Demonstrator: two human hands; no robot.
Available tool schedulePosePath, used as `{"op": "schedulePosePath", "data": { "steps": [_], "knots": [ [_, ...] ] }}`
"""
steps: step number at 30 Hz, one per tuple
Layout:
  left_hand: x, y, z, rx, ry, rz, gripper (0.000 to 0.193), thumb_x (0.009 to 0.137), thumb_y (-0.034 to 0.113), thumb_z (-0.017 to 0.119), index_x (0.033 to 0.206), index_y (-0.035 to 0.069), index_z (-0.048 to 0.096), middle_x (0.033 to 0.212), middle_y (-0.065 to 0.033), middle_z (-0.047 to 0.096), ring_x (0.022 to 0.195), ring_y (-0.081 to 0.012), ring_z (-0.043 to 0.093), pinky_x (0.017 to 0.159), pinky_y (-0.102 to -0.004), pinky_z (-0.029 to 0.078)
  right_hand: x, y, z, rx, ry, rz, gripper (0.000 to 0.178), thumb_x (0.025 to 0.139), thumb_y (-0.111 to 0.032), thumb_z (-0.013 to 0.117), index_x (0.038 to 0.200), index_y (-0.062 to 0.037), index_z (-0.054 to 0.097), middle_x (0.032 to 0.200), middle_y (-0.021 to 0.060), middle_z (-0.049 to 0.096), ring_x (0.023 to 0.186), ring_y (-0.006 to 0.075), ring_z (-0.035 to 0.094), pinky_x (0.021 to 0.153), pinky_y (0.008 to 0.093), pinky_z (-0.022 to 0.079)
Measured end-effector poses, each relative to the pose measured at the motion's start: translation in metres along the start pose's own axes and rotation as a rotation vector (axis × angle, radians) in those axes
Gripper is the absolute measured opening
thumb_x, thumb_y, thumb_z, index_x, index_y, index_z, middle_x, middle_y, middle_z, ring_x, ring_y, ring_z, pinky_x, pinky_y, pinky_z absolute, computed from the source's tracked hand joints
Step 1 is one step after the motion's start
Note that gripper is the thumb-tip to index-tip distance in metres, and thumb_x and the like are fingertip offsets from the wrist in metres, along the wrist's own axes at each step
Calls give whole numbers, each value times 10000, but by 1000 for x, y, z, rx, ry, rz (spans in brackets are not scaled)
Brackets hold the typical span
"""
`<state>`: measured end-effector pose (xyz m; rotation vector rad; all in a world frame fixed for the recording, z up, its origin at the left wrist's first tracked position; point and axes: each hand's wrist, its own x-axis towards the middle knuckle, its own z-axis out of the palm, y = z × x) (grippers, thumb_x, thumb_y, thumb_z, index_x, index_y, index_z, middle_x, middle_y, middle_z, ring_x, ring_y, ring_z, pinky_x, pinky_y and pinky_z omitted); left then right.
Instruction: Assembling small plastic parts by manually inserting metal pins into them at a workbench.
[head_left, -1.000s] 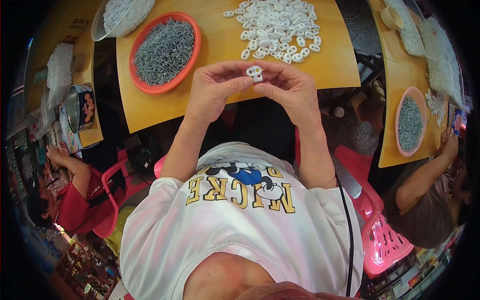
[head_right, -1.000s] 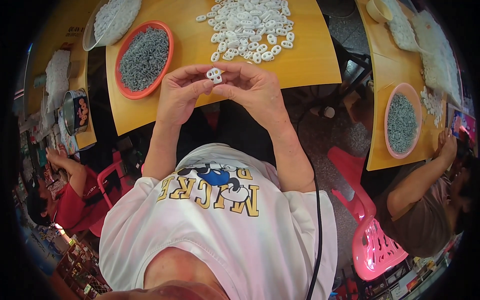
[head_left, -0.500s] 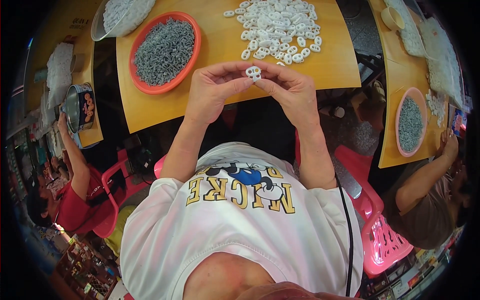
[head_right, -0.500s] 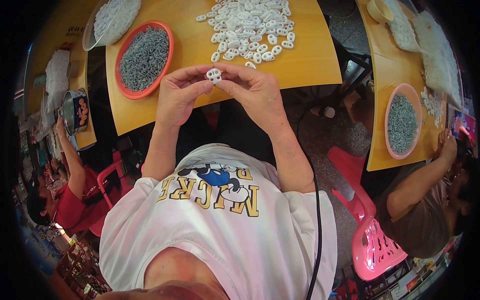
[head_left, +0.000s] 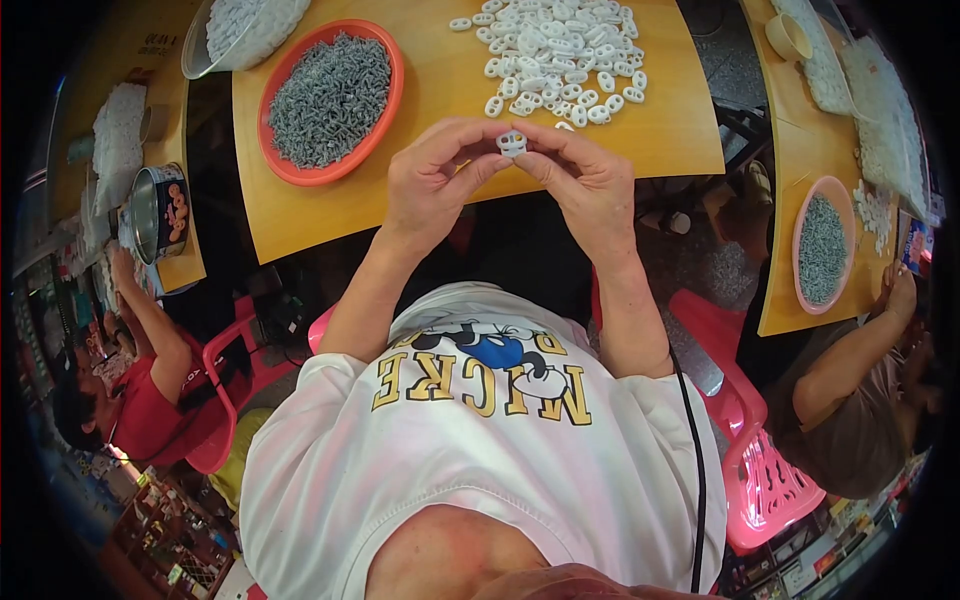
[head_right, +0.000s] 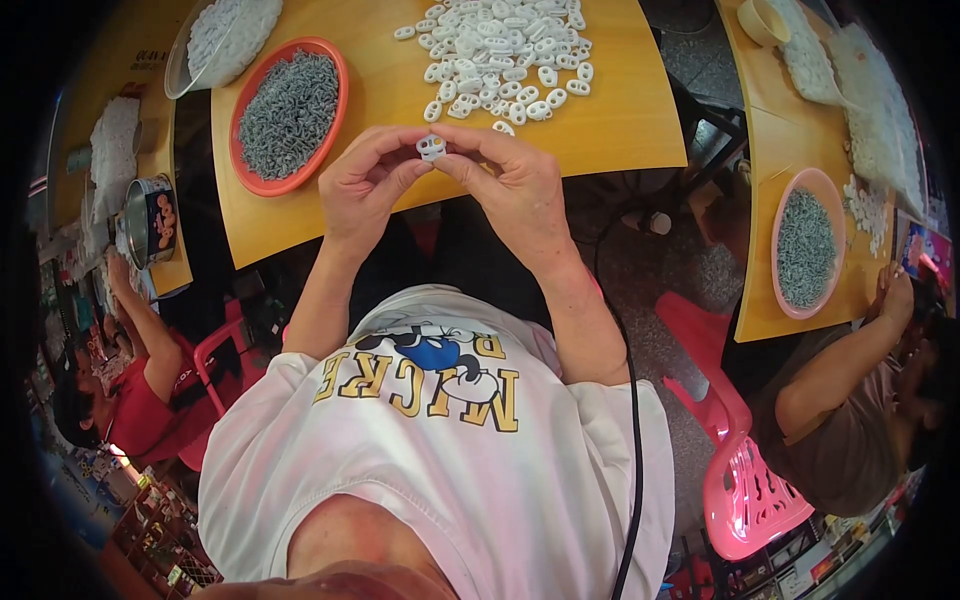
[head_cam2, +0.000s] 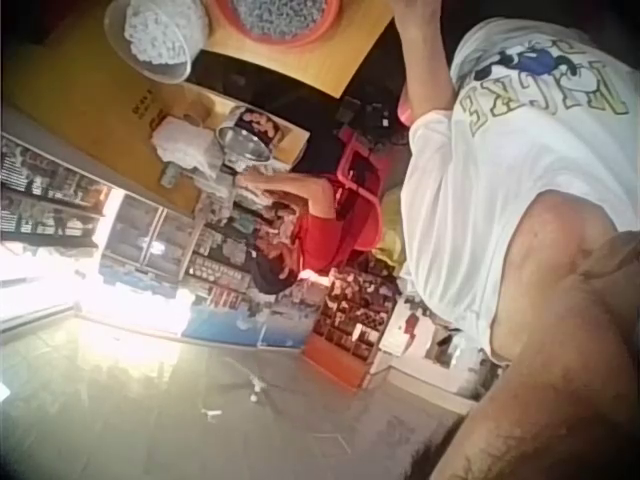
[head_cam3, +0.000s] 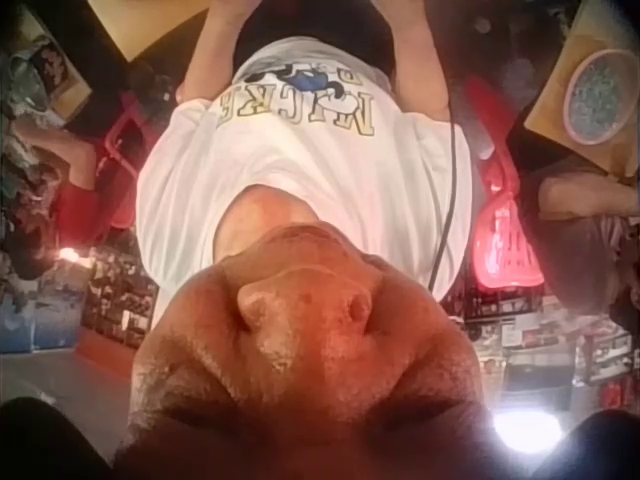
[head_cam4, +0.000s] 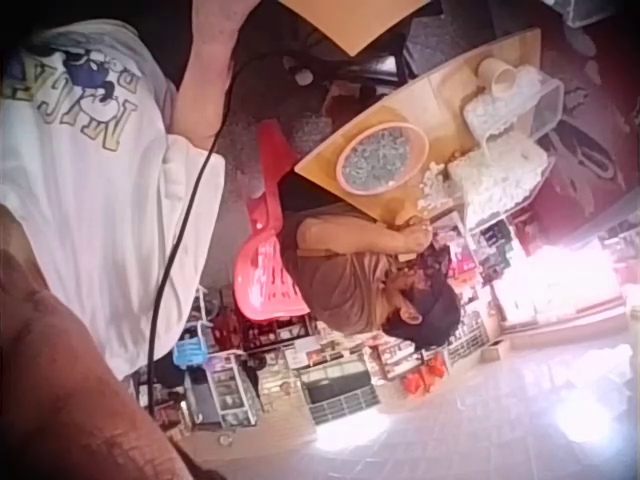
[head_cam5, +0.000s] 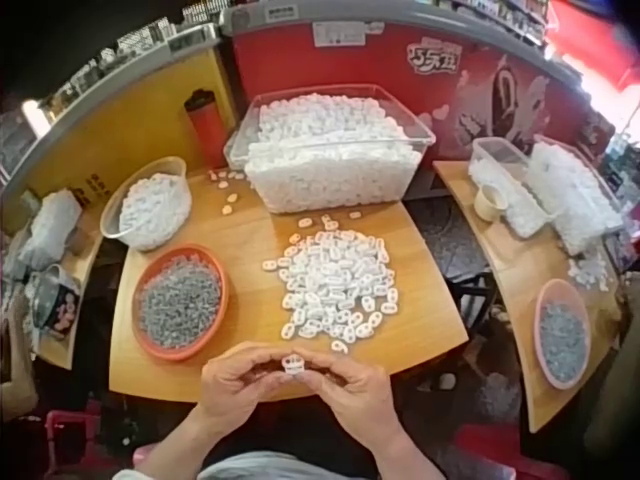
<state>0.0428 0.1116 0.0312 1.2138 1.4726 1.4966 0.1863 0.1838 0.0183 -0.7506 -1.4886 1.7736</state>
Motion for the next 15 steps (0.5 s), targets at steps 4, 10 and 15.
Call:
{"op": "schedulePosePath", "data": {
  "steps": [4, 10, 15],
  "knots": [
    [0, -3, 0, 131, 30, 139, 242, 747, -42, 648, 983, 0, 626, 934, -85, 616, 820, -147, 614, 721, -245, 508, -2, -1, 2, -88, 1, -40, 262, 814, 10, 604, 1076, 21, 602, 927, 47, 638, 832, 80, 579, 720, 172, 457],
    [2, -8, 2, 231, 53, 262, 244, 727, -43, 660, 963, 7, 630, 892, -92, 638, 786, -169, 623, 684, -250, 510, -3, 1, 2, -178, 30, -114, 255, 815, 8, 603, 1070, 4, 612, 911, 44, 641, 823, 74, 579, 714, 172, 457],
    [2, -13, 2, 255, 67, 329, 240, 728, -50, 659, 961, 3, 632, 899, -99, 637, 797, -176, 623, 683, -260, 514, -2, 2, 1, -221, 28, -160, 260, 811, 6, 608, 1071, -6, 615, 916, 42, 643, 827, 78, 583, 718, 175, 461]
  ]
}}
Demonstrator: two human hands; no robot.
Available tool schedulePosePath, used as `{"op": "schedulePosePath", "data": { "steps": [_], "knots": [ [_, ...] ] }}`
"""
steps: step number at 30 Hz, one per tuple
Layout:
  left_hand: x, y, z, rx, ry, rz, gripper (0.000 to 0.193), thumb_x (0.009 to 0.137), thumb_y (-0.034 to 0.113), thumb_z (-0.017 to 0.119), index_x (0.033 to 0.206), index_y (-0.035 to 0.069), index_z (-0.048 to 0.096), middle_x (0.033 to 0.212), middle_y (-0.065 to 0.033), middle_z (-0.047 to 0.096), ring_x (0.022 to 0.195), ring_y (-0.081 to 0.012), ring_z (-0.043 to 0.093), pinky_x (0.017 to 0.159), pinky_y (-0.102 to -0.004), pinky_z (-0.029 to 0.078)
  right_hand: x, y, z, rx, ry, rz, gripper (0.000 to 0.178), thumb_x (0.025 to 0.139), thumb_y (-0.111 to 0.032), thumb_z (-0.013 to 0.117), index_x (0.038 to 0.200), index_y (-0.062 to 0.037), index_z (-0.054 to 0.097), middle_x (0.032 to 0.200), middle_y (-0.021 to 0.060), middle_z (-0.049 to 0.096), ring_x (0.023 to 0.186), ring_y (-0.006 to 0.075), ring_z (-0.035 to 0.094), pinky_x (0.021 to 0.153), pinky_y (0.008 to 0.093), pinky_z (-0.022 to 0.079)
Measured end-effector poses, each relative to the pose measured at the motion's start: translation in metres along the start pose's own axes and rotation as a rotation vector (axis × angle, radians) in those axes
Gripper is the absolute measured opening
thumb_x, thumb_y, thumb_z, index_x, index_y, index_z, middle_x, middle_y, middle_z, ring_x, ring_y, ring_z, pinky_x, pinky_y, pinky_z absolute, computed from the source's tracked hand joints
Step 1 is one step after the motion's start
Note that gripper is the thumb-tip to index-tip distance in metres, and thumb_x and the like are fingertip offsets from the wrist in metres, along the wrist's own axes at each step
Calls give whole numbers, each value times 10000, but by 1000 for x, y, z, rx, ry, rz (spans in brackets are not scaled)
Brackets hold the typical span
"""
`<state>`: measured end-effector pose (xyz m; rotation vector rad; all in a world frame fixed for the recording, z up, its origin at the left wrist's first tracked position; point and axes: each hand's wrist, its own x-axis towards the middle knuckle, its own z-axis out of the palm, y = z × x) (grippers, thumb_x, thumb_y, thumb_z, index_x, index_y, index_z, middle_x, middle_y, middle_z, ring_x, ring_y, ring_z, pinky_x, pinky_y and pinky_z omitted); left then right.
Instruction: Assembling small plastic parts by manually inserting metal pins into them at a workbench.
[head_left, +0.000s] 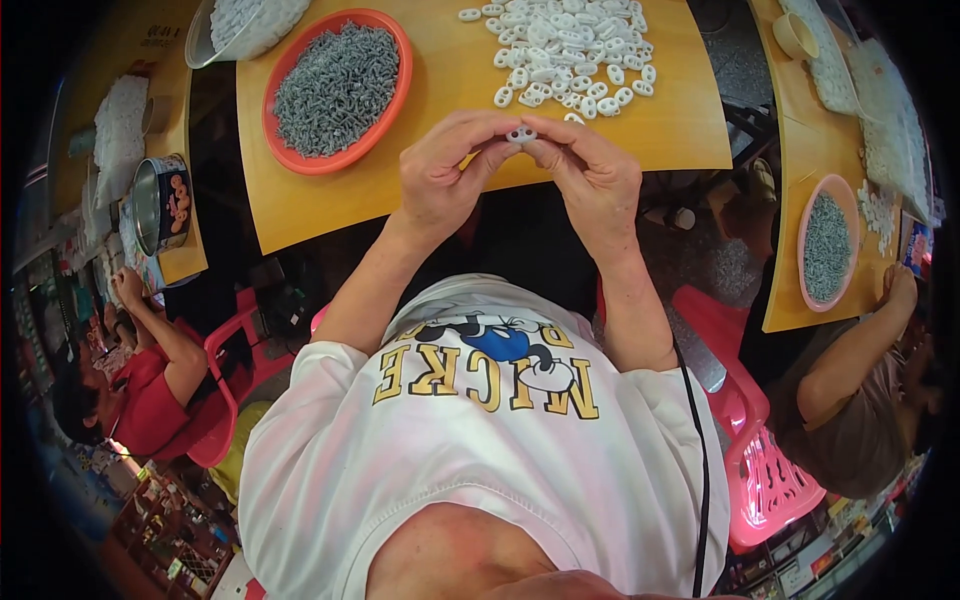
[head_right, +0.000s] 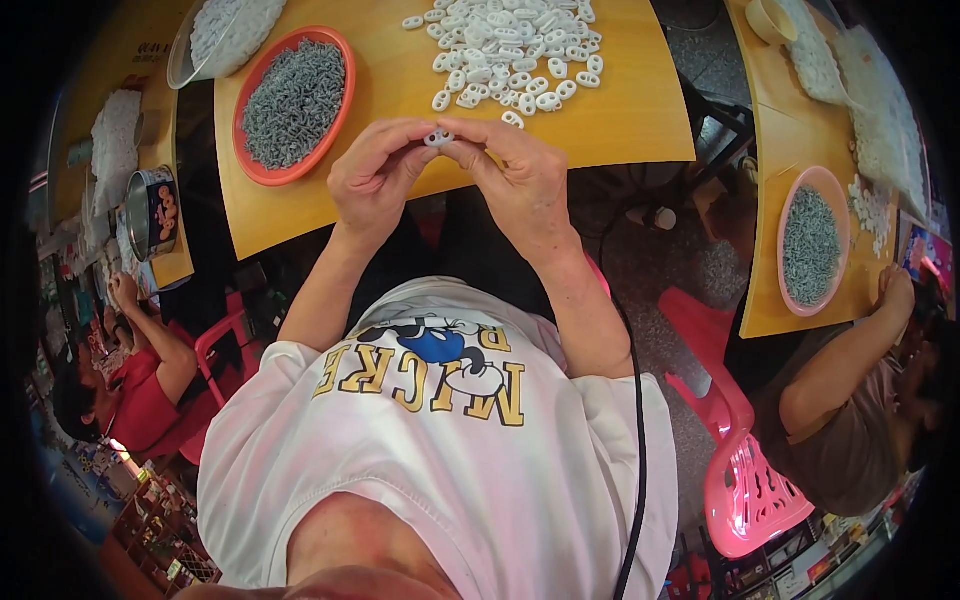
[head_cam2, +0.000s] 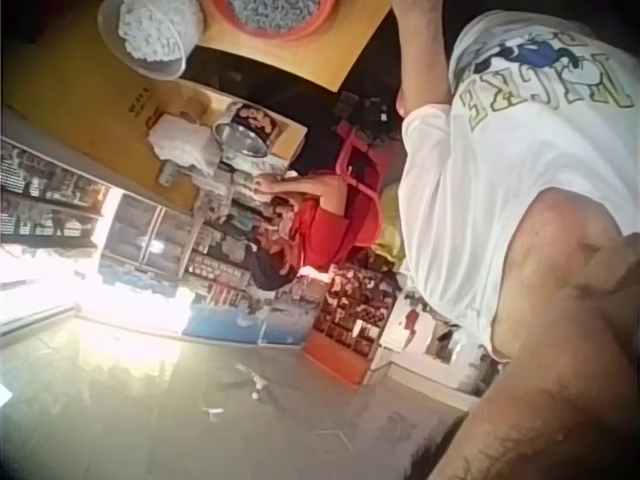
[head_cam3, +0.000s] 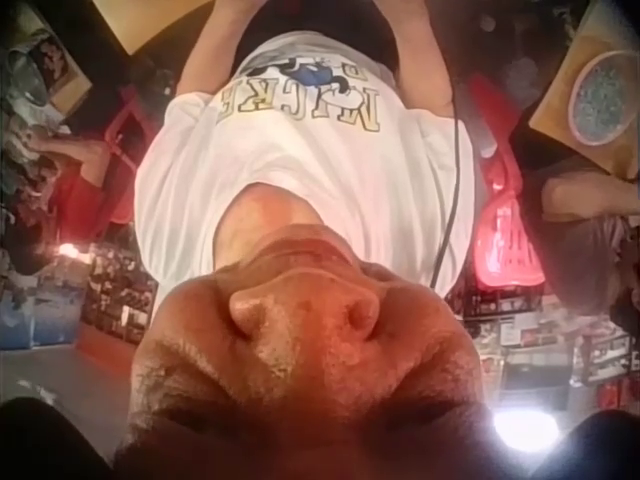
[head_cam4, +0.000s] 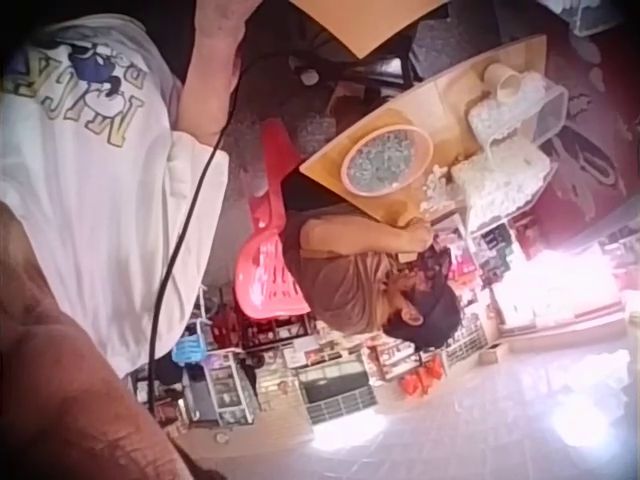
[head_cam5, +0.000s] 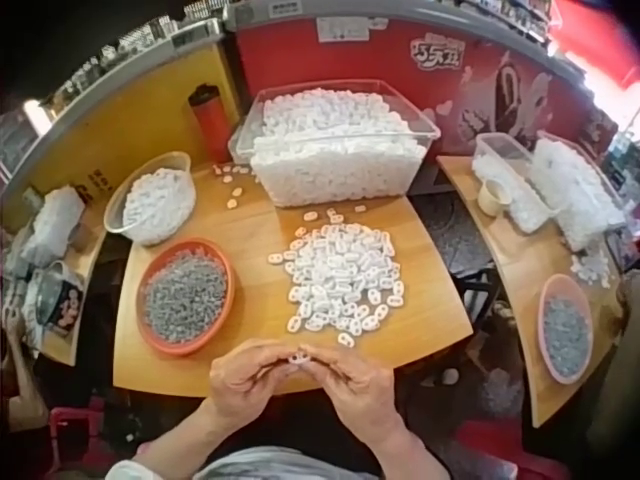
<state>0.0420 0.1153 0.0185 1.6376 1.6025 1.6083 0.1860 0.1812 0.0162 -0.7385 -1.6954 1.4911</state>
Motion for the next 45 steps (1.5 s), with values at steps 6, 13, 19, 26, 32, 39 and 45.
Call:
{"op": "schedulePosePath", "data": {
  "steps": [6, 13, 19, 26, 32, 39, 45],
  "knots": [
    [2, 2, -1, -323, 21, -211, 212, 770, -53, 627, 978, -13, 638, 921, -96, 624, 836, -153, 613, 699, -253, 509, 6, -2, -3, 99, -20, 47, 292, 804, 11, 614, 1095, -4, 602, 915, 42, 638, 830, 72, 572, 717, 174, 450],
    [12, 9, -32, -455, 69, -625, 171, 782, 15, 640, 948, -29, 650, 870, -71, 649, 793, -129, 617, 705, -222, 496, 10, -12, -8, 118, 38, 169, 389, 812, 30, 582, 1196, -2, 525, 890, 72, 634, 801, 73, 560, 702, 179, 424],
    [101, -2, -143, 215, 386, -180, 233, 788, 93, 655, 989, -26, 639, 901, -63, 660, 791, -109, 618, 726, -221, 488, 5, -6, -12, 175, 91, 111, 341, 832, -11, 580, 1171, 3, 544, 829, 48, 624, 740, 54, 540, 606, 161, 366],
    [98, 5, -124, 723, 191, -150, 238, 799, 119, 638, 1010, 8, 632, 973, -77, 651, 862, -148, 614, 736, -260, 476, 12, -8, -18, 209, 401, 34, 204, 850, -6, 555, 1044, 33, 604, 761, 28, 597, 641, 46, 474, 585, 164, 357],
    [46, 8, -19, 430, -251, -202, 174, 752, 112, 648, 907, 35, 633, 869, -120, 606, 826, -273, 586, 733, -345, 462, 16, -3, -31, 342, 501, 29, 153, 864, -35, 552, 980, 39, 620, 739, 32, 596, 690, 62, 547, 645, 172, 408],
    [42, -1, 10, 529, -230, -107, 129, 753, 107, 639, 863, 39, 640, 838, -95, 571, 790, -263, 564, 677, -350, 456, 15, -6, -30, 301, 445, 43, 164, 859, -42, 561, 990, 43, 613, 735, 31, 592, 666, 54, 513, 584, 166, 350],
    [43, -8, 10, 497, -293, -66, 147, 743, 76, 643, 884, 35, 641, 843, -91, 565, 800, -268, 553, 683, -350, 454, 14, -8, -29, 280, 419, 64, 162, 859, -43, 564, 988, 40, 615, 736, 29, 590, 678, 57, 523, 598, 168, 367]
  ]
}}
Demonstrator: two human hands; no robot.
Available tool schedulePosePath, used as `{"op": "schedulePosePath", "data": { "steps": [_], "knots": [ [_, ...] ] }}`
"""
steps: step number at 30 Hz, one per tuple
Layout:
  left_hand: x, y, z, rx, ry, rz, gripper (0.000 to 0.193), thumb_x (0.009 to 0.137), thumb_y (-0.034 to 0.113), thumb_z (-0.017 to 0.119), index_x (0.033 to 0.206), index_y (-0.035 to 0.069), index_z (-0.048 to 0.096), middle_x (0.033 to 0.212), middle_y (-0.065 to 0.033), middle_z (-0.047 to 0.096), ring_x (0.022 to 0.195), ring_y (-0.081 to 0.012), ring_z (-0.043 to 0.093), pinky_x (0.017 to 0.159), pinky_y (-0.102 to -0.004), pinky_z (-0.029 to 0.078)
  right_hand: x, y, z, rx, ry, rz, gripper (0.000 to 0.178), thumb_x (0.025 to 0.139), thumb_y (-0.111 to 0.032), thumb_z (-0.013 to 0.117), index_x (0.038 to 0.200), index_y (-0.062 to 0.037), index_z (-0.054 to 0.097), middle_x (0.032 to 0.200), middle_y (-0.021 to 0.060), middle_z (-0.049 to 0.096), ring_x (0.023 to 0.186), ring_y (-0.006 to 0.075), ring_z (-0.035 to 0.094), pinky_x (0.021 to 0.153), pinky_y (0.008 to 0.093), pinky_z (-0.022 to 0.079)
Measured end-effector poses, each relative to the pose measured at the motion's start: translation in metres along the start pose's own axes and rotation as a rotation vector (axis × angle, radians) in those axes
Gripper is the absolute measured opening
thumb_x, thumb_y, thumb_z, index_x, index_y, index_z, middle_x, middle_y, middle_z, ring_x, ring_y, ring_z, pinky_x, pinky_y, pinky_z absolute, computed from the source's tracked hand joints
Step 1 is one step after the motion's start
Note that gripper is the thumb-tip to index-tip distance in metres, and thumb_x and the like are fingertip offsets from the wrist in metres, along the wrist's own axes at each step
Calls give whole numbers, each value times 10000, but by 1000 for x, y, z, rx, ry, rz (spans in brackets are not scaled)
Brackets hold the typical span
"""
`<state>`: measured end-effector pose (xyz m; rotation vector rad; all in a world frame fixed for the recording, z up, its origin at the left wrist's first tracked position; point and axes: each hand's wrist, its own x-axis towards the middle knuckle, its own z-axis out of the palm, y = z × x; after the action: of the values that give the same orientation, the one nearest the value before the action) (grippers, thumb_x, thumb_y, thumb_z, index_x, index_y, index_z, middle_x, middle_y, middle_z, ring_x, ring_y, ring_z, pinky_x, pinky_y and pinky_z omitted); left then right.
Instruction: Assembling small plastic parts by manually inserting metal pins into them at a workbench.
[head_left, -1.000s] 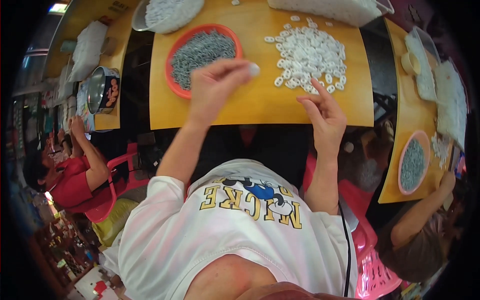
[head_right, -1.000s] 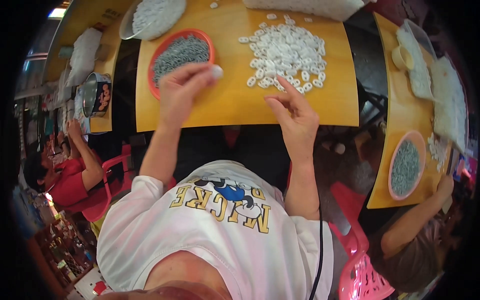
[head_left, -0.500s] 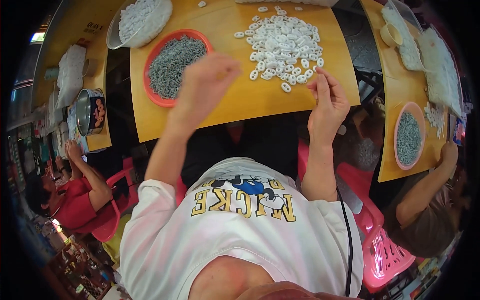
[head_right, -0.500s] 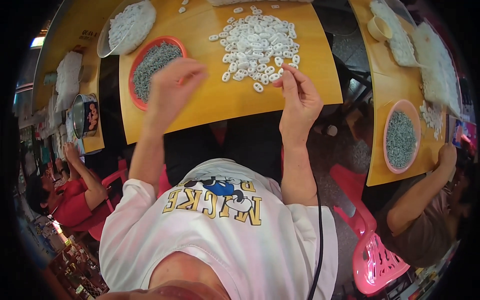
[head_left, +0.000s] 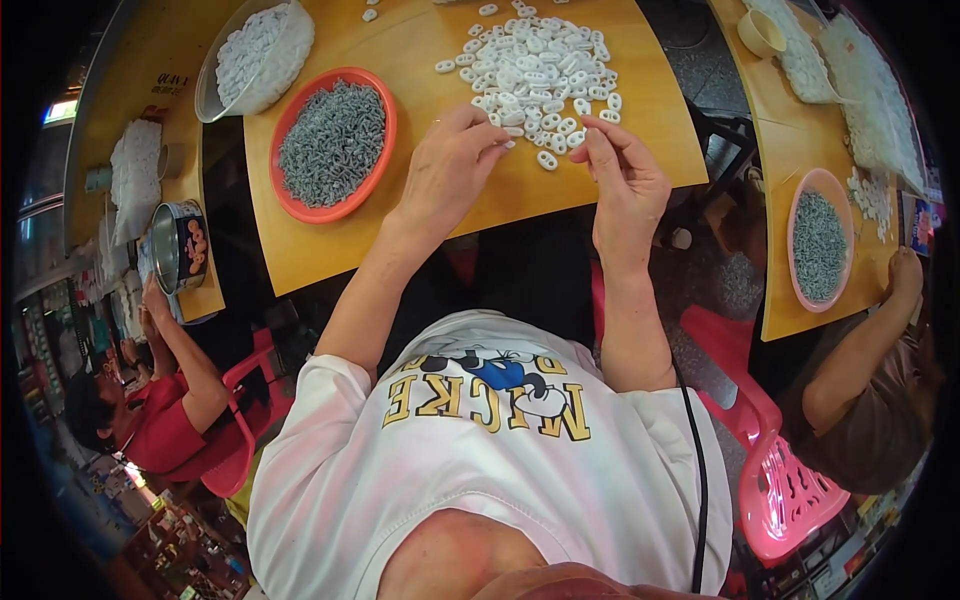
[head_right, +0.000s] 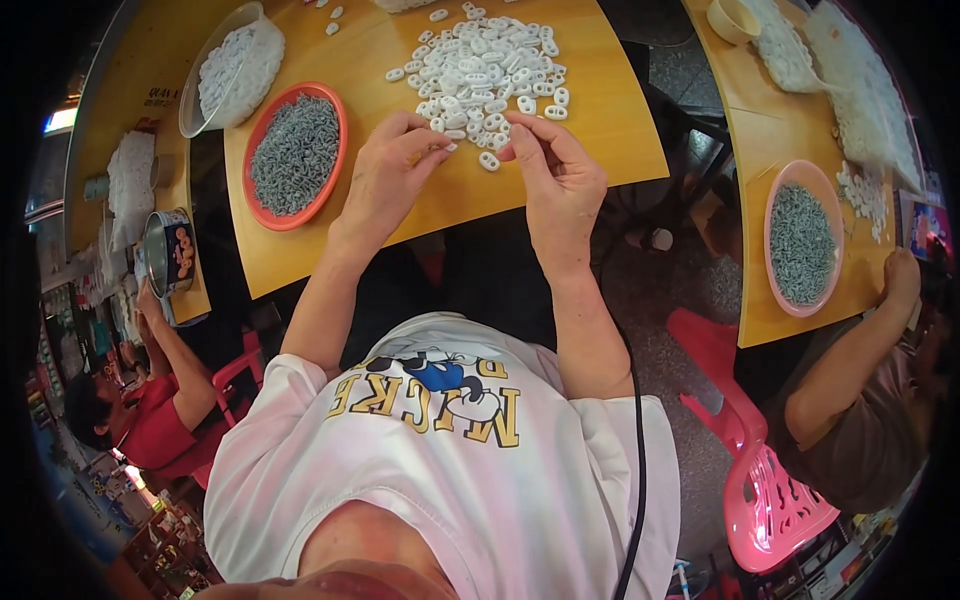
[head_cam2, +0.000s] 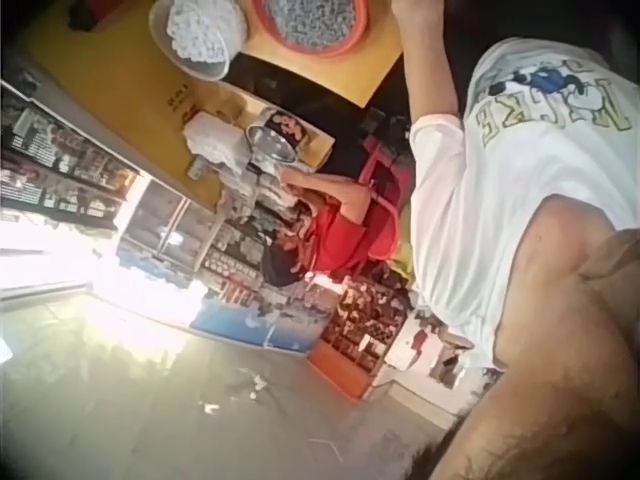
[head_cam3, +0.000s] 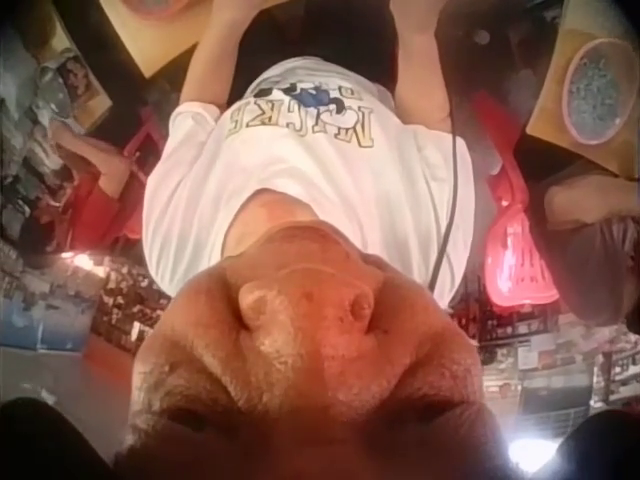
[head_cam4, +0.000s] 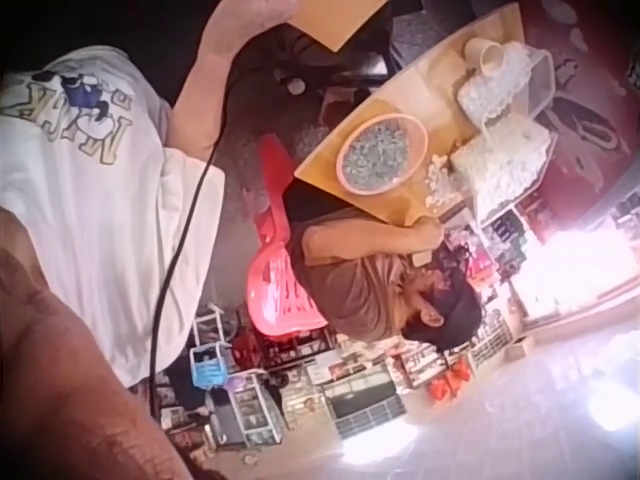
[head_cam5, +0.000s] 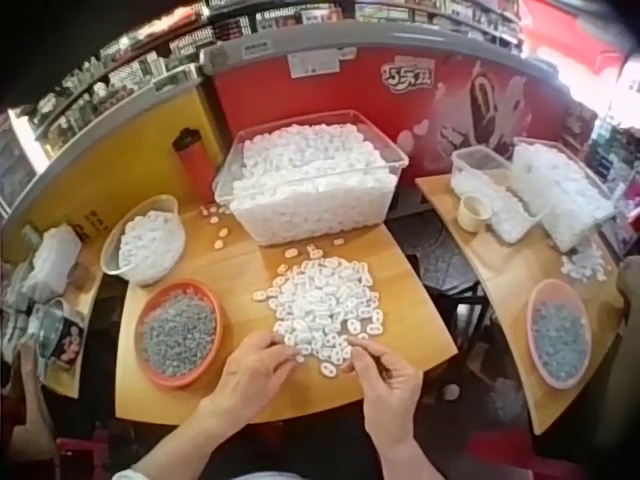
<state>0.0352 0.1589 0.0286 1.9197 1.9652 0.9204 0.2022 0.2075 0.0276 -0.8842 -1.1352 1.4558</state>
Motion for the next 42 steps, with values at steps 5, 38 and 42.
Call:
{"op": "schedulePosePath", "data": {
  "steps": [5, 38, 42],
  "knots": [
    [-2, 5, -3, -181, 61, -69, 135, 744, 49, 648, 878, 34, 647, 825, -83, 602, 761, -219, 586, 655, -310, 466, -3, 1, 3, -10, -21, 30, 163, 856, -45, 569, 987, 35, 620, 745, 30, 599, 681, 52, 525, 596, 172, 377],
    [-54, -60, -101, 191, 21, -127, 83, 733, 30, 617, 812, 10, 634, 825, -74, 571, 821, -237, 561, 717, -328, 446, -8, 15, 6, 108, -308, 330, 151, 803, -9, 615, 948, 28, 636, 779, 36, 614, 632, 49, 476, 553, 161, 358],
    [-50, -64, -99, 214, -40, -24, 94, 733, 22, 612, 825, 6, 628, 834, -76, 547, 820, -243, 552, 721, -337, 444, -8, 14, 6, 88, -308, 325, 154, 801, -10, 618, 949, 25, 638, 786, 39, 621, 643, 49, 487, 561, 162, 364]
  ]
}}
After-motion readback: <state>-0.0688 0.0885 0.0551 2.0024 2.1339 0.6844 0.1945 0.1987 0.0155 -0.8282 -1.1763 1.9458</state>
